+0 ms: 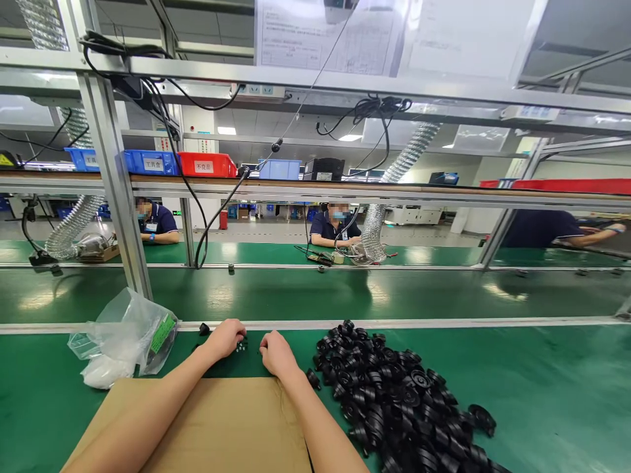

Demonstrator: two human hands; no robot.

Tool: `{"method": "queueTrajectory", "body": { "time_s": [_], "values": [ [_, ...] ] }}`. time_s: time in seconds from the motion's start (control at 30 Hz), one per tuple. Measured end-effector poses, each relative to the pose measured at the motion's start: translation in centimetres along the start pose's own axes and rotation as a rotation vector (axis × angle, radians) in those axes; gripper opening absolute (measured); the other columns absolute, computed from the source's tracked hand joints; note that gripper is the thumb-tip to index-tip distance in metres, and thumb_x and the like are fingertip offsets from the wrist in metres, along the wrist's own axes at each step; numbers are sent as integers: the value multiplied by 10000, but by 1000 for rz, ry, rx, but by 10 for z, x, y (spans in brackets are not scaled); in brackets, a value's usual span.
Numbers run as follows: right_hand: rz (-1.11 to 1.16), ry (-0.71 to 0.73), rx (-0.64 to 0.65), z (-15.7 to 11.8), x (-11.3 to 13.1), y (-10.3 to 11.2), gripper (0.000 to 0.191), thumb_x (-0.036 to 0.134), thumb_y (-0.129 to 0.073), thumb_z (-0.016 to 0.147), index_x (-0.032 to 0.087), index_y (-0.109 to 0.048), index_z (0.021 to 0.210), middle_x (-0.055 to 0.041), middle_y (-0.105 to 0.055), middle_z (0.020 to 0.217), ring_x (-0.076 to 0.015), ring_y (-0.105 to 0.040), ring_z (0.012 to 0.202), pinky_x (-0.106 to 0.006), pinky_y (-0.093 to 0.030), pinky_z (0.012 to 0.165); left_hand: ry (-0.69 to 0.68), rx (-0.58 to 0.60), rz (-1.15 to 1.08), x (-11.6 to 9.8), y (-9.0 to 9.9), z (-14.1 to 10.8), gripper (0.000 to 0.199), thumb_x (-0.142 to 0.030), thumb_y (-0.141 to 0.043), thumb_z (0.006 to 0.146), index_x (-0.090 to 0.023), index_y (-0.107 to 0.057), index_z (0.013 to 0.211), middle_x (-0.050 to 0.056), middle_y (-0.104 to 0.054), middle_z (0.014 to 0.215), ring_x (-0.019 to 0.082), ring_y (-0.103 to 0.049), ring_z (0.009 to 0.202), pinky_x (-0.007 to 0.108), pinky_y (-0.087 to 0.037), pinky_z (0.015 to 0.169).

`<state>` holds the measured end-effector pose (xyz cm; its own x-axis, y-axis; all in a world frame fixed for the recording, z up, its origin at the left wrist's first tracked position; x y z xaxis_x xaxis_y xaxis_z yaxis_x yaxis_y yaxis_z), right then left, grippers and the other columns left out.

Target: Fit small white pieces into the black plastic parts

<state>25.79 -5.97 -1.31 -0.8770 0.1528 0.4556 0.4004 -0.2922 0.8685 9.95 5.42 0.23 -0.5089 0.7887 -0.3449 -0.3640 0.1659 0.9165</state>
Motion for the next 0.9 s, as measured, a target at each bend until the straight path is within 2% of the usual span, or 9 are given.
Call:
{"method": "queueTrajectory", "body": {
  "time_s": [0.13, 0.3, 0.5, 0.6, 0.7, 0.8, 0.9],
  "values": [
    [-26, 2, -4, 1, -5, -3, 54, 131, -692, 910, 168, -713, 876, -62, -669, 966, -204, -626, 934, -263, -417, 794, -85, 4, -13, -18, -7, -3, 169, -168, -626, 875, -203, -786, 918, 106, -738, 1004, 272, -647, 1015, 340, -473, 900],
    [-41, -4, -18, 2, -11, -8, 90, 122, -661, 926, 164, -690, 852, -66, -667, 941, -208, -626, 912, -266, -395, 764, -154, 35, -11, -37, -19, -9, 126, -285, -703, 873, -207, -791, 917, 110, -716, 948, 294, -615, 1024, 369, -459, 887],
    [-27, -20, -62, 2, -12, -13, 118, 102, -614, 931, 160, -655, 837, -80, -660, 913, -225, -619, 863, -281, -365, 714, -83, -11, -9, -49, -24, -13, 175, -298, -638, 922, -210, -788, 939, 99, -716, 976, 281, -603, 1034, 375, -452, 885],
    [-2, -15, -104, 1, -11, -14, 102, 111, -610, 935, 162, -641, 852, -83, -656, 913, -234, -616, 878, -286, -363, 720, -39, -26, -7, -45, -10, -11, 188, -280, -610, 929, -211, -785, 931, 89, -731, 992, 259, -613, 1038, 347, -456, 906],
    [48, 0, -156, -1, -11, -16, 93, 133, -614, 929, 174, -628, 846, -74, -656, 906, -234, -616, 870, -289, -372, 727, 37, -22, 18, -29, 17, -12, 192, -202, -589, 902, -212, -780, 916, 89, -745, 1002, 257, -635, 1035, 339, -463, 911],
    [135, -7, -224, 1, -12, -18, 108, 162, -591, 922, 189, -618, 821, -63, -666, 879, -230, -626, 844, -288, -399, 726, 129, 26, 60, -10, 39, -22, 162, -147, -628, 833, -211, -775, 859, 90, -761, 947, 269, -677, 954, 350, -482, 855],
    [262, -48, -304, 7, -17, -20, 189, 274, -503, 971, 196, -618, 843, -60, -686, 836, -223, -650, 781, -284, -447, 694, 175, 86, 96, 1, 47, -38, 109, -146, -687, 795, -208, -771, 826, 84, -772, 920, 280, -696, 924, 375, -484, 858]
  ]
}}
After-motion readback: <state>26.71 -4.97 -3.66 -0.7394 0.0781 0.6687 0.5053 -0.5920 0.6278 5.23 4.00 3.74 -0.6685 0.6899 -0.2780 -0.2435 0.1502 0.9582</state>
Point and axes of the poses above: each hand's wrist, its own z-axis towards the middle knuckle, its own y-axis out of the back of the hand, x = y × z, the point moved 2 cm from there along z, towards the middle knuckle
